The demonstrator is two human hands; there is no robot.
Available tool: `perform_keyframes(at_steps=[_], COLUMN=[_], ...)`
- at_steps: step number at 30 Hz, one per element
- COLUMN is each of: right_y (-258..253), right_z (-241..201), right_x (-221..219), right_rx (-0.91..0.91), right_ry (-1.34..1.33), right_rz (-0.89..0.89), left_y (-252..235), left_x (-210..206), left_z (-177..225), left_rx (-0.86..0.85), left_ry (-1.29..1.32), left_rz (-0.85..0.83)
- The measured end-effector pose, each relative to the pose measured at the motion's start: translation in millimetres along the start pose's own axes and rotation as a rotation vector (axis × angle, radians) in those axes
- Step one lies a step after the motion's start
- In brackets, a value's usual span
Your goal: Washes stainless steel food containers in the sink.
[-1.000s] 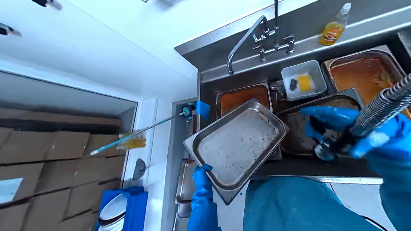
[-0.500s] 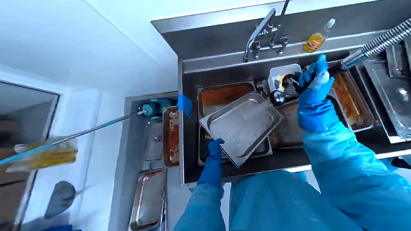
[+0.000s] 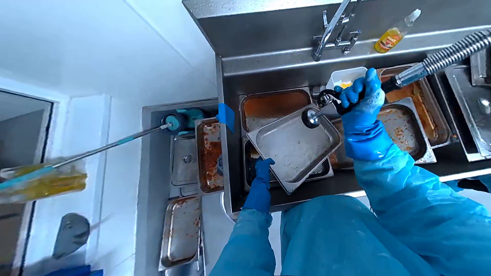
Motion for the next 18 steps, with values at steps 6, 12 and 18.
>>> perform_keyframes(at_steps=[6, 12, 18], right_y=[6.0, 27.4, 42.1], right_z=[3.5, 14.0, 11.4], right_x=[-25.5, -31.7, -22.8], right_rx=[-0.008, -0.221, -0.257], right_ry=[-0.057, -0.036, 0.020], right_rz=[-0.064, -0.212, -0.235], left_y=[2.5, 19.9, 49.6], left_x=[-5.6, -1.5, 6.9], left_z=[4.4, 36.0, 77.4], left_rx=[-0.016, -0.095, -0.269], left_ry=[-0.002, -0.005, -0.016], left_rz=[-0.027, 0.136, 0.215])
Point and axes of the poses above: each hand's wrist, its own y-axis away from the middle knuckle, its own x-axis out of the back of the hand, z = x × y, the point moved 9 cm from there along -y, towards the middle knuckle, and after that the axes turned 10 degrees about y, right-handed, at the moved point
